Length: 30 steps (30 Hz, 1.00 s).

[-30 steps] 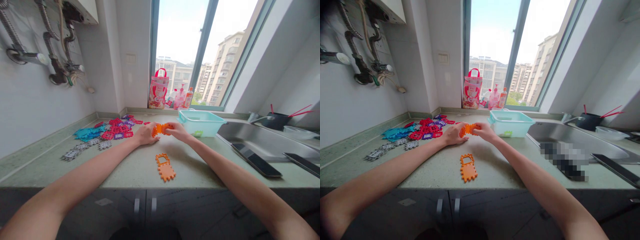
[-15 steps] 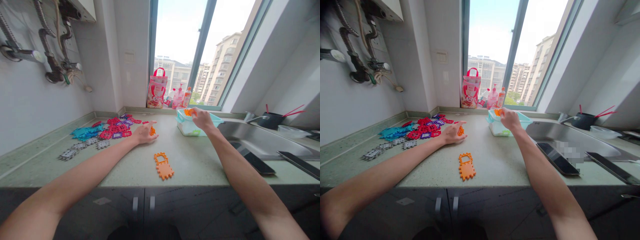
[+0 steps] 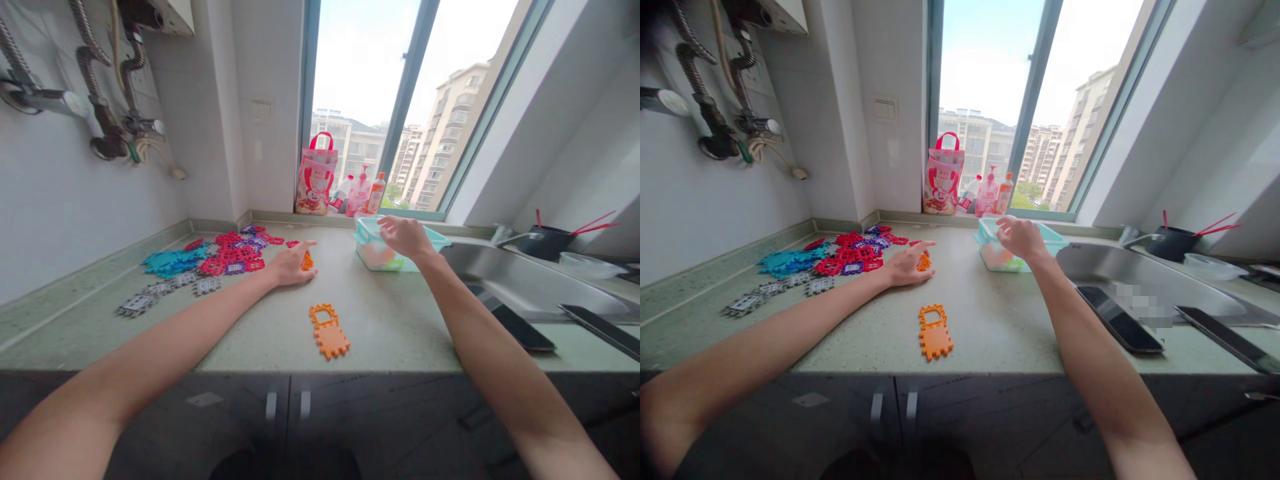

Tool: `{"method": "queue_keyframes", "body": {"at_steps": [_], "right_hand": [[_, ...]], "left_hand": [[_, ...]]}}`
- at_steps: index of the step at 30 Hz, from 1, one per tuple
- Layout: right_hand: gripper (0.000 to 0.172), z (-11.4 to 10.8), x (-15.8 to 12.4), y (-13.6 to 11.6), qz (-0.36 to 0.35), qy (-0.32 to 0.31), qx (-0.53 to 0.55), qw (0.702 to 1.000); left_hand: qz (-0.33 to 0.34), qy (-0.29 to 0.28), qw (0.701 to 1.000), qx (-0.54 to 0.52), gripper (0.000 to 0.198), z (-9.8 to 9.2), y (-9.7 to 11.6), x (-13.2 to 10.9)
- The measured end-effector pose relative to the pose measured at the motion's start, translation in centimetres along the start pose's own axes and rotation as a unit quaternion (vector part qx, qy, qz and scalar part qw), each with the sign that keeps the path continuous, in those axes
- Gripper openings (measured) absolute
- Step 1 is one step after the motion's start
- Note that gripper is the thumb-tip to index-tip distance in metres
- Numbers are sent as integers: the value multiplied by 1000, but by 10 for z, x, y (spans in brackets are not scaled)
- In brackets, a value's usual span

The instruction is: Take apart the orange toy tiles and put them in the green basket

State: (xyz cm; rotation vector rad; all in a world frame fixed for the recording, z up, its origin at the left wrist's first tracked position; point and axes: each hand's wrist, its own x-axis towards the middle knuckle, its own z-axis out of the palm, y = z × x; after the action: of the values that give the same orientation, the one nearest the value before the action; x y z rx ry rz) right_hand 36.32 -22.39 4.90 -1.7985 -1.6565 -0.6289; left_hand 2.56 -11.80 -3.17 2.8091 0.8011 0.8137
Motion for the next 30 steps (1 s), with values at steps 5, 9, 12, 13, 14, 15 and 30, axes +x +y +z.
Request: {"method": "queue_keyframes", "body": {"at_steps": [5, 9, 12, 13, 14, 15, 30], "right_hand": [[27, 1, -10, -48, -99, 107, 112, 983], [30, 29, -29, -102, -83, -63, 295, 950], [42, 53, -41, -125, -73, -226, 414, 878], [45, 59, -44, -127, -67, -260, 445, 854], [47, 63, -46, -128, -61, -283, 471, 833], [48, 65, -47, -128, -57, -296, 493, 816], [31, 82, -58, -139, -70, -229, 523, 818]], "left_hand": [[47, 54, 997, 24, 90, -3, 4, -4], [72, 95, 989, 84, 92, -6, 13, -9], [87, 111, 982, 126, 87, -6, 18, -10], [95, 114, 979, 137, 85, -5, 18, -11], [101, 115, 977, 146, 84, -5, 19, -11], [105, 117, 976, 154, 83, -4, 20, -10], [245, 90, 946, 193, 75, -6, 33, -9]]}}
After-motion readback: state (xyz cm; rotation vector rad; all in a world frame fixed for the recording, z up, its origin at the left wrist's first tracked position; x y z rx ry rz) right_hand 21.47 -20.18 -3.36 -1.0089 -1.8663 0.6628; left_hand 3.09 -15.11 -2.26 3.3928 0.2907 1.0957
